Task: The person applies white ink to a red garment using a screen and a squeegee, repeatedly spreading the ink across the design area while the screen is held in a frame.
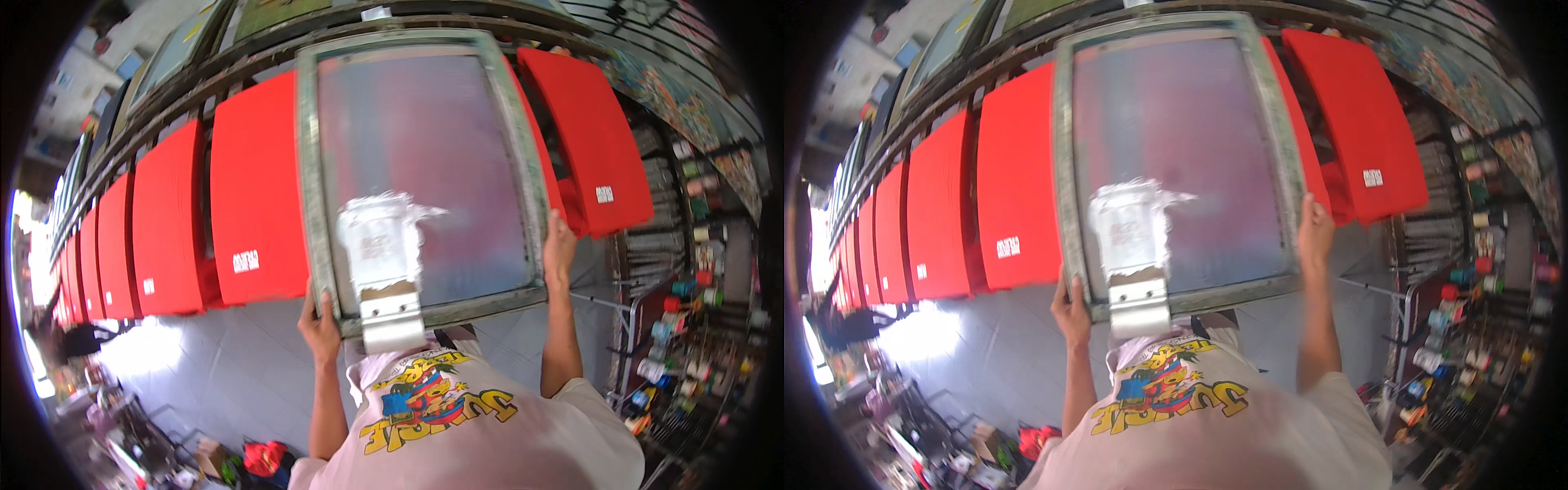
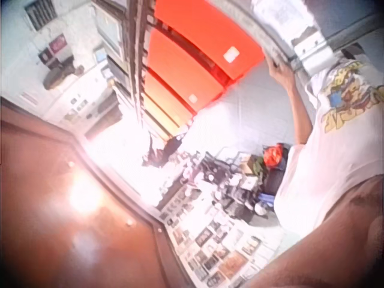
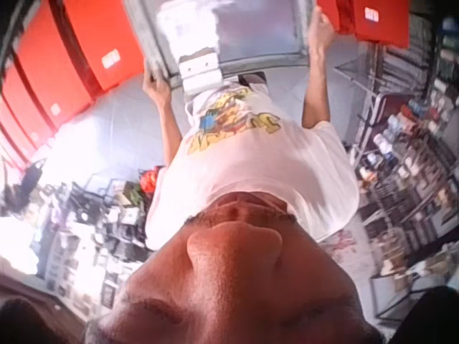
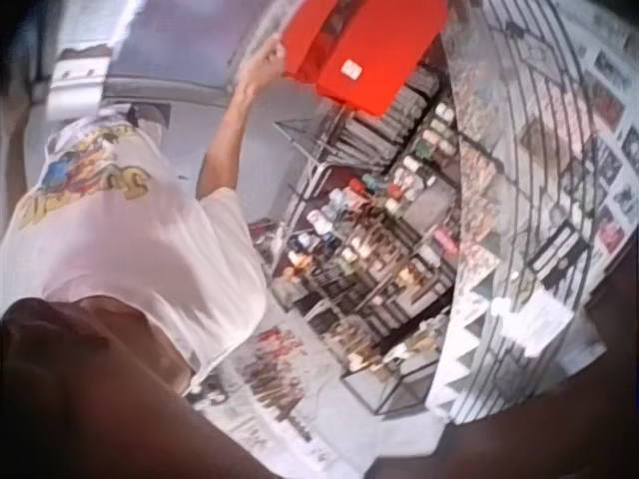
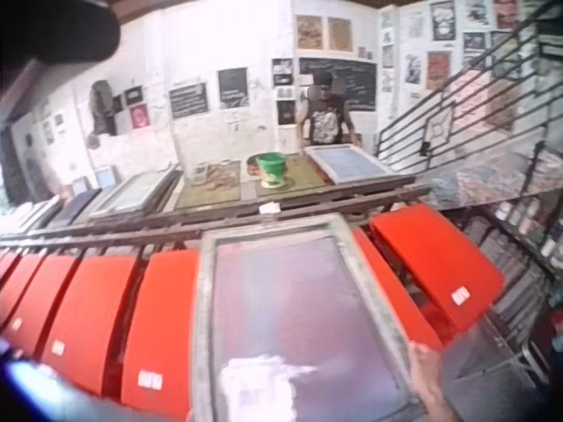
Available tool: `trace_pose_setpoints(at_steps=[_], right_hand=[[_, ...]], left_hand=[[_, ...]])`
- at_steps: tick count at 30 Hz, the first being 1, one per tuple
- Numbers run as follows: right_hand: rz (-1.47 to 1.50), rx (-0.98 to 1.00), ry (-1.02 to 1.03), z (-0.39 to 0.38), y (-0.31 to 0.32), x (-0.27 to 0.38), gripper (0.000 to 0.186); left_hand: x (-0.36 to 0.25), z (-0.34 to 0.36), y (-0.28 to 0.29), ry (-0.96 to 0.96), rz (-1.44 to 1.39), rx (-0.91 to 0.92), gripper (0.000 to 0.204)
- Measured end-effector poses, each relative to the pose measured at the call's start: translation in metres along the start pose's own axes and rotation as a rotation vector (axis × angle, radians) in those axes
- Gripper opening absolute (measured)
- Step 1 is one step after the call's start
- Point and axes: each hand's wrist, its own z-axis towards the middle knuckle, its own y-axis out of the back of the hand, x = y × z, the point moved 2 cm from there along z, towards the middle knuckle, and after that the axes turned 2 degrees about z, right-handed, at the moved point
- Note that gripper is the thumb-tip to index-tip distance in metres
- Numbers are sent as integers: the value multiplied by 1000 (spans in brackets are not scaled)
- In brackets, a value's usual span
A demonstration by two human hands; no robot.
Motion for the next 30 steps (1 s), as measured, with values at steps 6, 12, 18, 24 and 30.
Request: trace_pose_setpoints(at_steps=[6,12,18,24,30], right_hand=[[228,14,-103,-149,-155,57,39],[177,11,-159,-216,-249,88,51],[99,-43,-103,-213,-262,93,52],[69,-61,-34,-203,-257,85,45],[58,-5,-114,-205,-248,114,44]], left_hand=[[43,56,191,-134,167,-61,47],[63,112,289,-36,152,-13,48],[79,128,298,-20,31,-14,49],[64,129,296,-36,61,-27,47],[64,128,294,43,-40,-14,48]])
